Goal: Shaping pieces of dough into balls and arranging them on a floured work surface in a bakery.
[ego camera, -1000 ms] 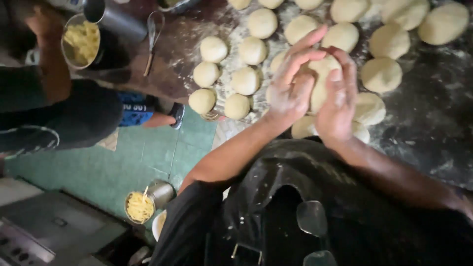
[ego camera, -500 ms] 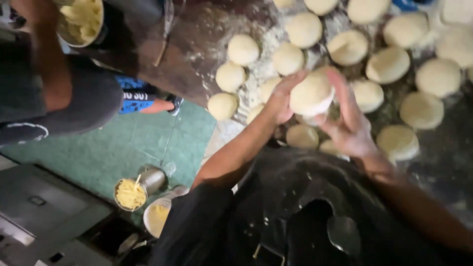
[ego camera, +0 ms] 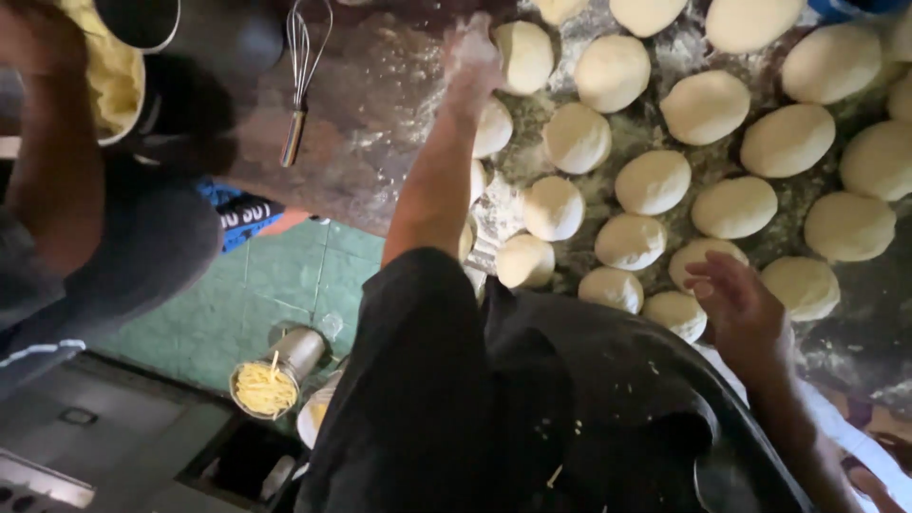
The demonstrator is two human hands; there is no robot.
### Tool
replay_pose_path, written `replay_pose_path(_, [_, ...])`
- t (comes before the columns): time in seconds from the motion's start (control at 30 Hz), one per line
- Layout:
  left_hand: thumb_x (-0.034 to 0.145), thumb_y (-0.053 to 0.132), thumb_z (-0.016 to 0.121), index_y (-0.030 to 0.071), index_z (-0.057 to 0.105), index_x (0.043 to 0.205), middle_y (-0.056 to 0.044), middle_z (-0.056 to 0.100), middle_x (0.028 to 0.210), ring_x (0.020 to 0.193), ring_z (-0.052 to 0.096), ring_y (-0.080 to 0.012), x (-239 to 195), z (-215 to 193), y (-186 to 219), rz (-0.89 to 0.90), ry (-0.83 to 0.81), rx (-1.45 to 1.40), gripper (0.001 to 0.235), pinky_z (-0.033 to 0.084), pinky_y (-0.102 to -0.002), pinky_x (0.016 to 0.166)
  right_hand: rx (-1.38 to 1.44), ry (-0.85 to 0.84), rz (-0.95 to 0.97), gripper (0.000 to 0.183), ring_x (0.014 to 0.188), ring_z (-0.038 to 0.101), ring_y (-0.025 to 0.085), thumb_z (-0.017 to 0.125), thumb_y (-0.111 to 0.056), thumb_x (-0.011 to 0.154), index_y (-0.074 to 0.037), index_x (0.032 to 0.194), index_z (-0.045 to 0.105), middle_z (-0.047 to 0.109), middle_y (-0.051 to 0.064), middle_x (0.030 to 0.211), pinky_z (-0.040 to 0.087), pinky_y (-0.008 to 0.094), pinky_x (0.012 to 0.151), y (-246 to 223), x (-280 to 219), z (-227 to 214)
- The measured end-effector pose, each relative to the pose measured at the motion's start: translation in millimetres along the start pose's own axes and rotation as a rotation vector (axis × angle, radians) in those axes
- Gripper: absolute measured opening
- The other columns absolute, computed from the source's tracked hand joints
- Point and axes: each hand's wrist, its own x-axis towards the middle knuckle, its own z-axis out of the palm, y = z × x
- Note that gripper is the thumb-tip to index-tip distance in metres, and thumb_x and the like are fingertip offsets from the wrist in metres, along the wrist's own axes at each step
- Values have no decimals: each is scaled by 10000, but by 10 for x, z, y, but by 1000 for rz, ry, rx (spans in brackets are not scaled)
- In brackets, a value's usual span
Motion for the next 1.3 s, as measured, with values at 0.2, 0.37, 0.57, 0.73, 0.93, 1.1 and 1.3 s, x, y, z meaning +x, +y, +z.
replay_pose_path(0.2, [732,367,711,188,700,1081,-106,708,1022,984,640,-384,188,172,462,21,99,-32,392,499,-513,875,167,65,68,426,1063,689,226,577,-100,995,2,1408,560,705,121,1246,512,341,887,313,82,42])
replay_pose_path(0.37, [881,201,639,230,-48,1635,-206,52,1706,1545,41,-495,588,363,1105,226,-596,456,1020,503,-545,998,153,84,124,413,1058,698,226,612,-113,982,-17,1382,578,721,122,1215,511,349,939,508,119,141])
replay_pose_path(0.57, [575,232,622,177,555,584,-69,510,546,467,525,-329,1035,1277,587,578,613,131,87,432,-461,406,110,24,287,459,1107,694,207,670,-149,922,-70,1372,631,756,98,1211,504,347,1003,504,-97,171])
replay_pose_path(0.73, [544,72,565,10,644,765,-104,650,742,697,628,-237,231,-1202,1700,-313,-394,-1014,243,503,-339,456,99,78,20,480,1153,666,194,645,-161,947,-64,1414,583,730,94,1255,492,348,1014,946,231,178])
replay_pose_path(0.93, [824,160,692,135,580,1322,-126,599,1307,1041,619,-229,-1470,-525,2229,72,-845,-1240,511,491,-338,894,393,292,-276,942,1197,585,344,768,-388,655,-55,1486,474,560,190,1425,475,450,967,319,692,259])
replay_pose_path(1.1, [1012,296,448,79,522,1405,-81,547,1468,1421,469,-164,-2287,-430,2799,45,-537,-985,456,296,-296,1273,-178,527,-561,697,1113,598,510,779,-11,781,65,1437,558,649,294,1268,466,530,916,641,1003,-15])
replay_pose_path(1.3, [1132,451,441,251,574,794,76,605,679,586,569,-26,-2182,-1233,3142,-220,-394,-1766,415,483,-218,498,-654,1073,-1543,89,1072,749,466,680,52,1040,136,1069,689,653,349,1256,681,471,914,-261,253,-37])
